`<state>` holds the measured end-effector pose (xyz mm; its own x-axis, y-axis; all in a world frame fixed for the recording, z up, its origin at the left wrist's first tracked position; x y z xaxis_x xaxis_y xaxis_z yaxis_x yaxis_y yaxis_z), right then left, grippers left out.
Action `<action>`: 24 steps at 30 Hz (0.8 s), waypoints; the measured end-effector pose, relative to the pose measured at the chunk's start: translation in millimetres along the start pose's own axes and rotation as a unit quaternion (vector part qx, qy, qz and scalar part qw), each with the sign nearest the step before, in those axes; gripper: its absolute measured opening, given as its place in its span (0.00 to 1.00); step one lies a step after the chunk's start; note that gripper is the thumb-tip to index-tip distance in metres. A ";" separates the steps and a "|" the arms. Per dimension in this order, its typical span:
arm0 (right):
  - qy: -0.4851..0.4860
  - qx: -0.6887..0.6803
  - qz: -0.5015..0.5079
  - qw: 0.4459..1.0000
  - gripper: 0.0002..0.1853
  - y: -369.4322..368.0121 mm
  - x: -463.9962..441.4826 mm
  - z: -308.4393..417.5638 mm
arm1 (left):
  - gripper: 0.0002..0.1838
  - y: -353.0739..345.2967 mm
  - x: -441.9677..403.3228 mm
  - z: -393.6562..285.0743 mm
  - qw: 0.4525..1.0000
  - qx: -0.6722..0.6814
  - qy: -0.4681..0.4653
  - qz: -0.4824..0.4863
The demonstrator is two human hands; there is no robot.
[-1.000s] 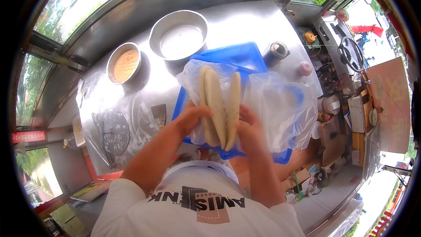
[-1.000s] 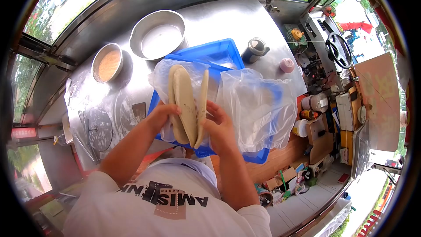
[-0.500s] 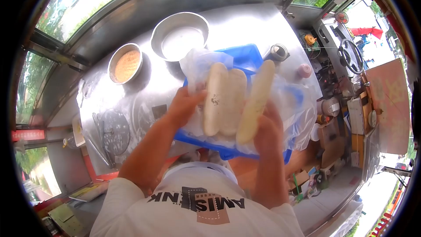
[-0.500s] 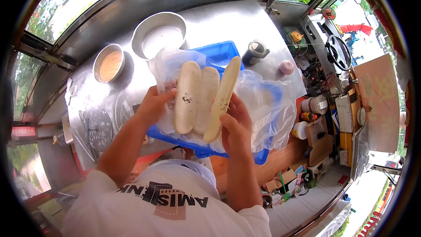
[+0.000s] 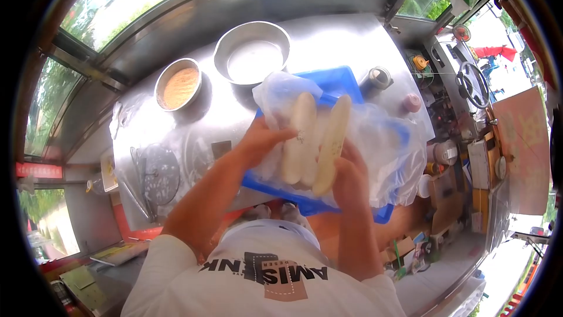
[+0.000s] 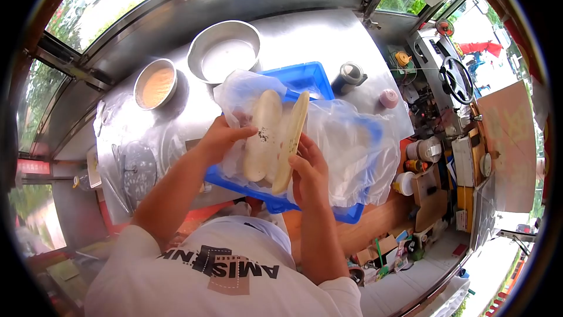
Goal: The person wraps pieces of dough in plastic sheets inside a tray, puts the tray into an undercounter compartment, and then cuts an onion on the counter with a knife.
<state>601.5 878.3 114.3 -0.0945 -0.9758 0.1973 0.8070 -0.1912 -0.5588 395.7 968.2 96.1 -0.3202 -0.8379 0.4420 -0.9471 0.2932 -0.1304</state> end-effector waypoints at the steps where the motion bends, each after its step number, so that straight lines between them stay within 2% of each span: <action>1: -0.001 -0.002 0.002 1.000 0.34 -0.1 0.8 -0.3 | 0.24 -1.7 -3.9 3.4 1.000 -0.020 0.007 -0.005; 5: 0.011 -0.011 -0.006 1.000 0.34 4.3 2.2 -5.2 | 0.20 -6.4 -10.2 8.1 1.000 -0.023 0.003 -0.019; 8: 0.017 0.001 -0.010 1.000 0.34 9.3 3.9 -1.4 | 0.15 2.1 -3.8 5.5 0.995 -0.044 0.021 -0.086; 12: -0.019 -0.015 -0.001 1.000 0.36 24.3 8.5 3.4 | 0.19 13.4 23.8 -7.7 0.995 0.082 -0.023 -0.041; 14: 0.002 0.058 -0.020 0.998 0.36 20.8 10.1 4.5 | 0.20 17.8 37.5 -15.8 0.984 0.173 -0.028 -0.014; 18: -0.003 0.202 -0.046 0.978 0.35 9.9 7.2 0.7 | 0.23 20.9 52.6 -29.1 0.980 0.196 -0.023 0.002; 19: 0.041 0.315 -0.053 0.947 0.33 10.3 5.8 -1.4 | 0.23 18.7 55.8 -32.1 0.979 0.200 -0.023 0.008; 21: 0.129 0.523 -0.067 0.840 0.31 8.7 2.2 -5.8 | 0.24 13.9 59.3 -34.2 0.977 0.210 -0.029 0.027; 24: 0.236 0.508 -0.064 0.826 0.27 -11.0 4.1 2.9 | 0.26 7.8 61.4 -30.8 0.975 0.216 -0.026 0.046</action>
<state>593.9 876.7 123.6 -0.2394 -0.9334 -0.2674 0.8225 -0.3413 0.4549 369.3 933.2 149.5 -0.3944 -0.8425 0.3670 -0.8307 0.1562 -0.5344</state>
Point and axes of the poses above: each hand's wrist, its own x-axis away from the middle knuckle, its own y-axis out of the back of the hand, z = x × y, the point moved 2 cm from there along -x, towards the middle knuckle, and after that the axes turned 4 degrees about y, right-handed, at the moved point
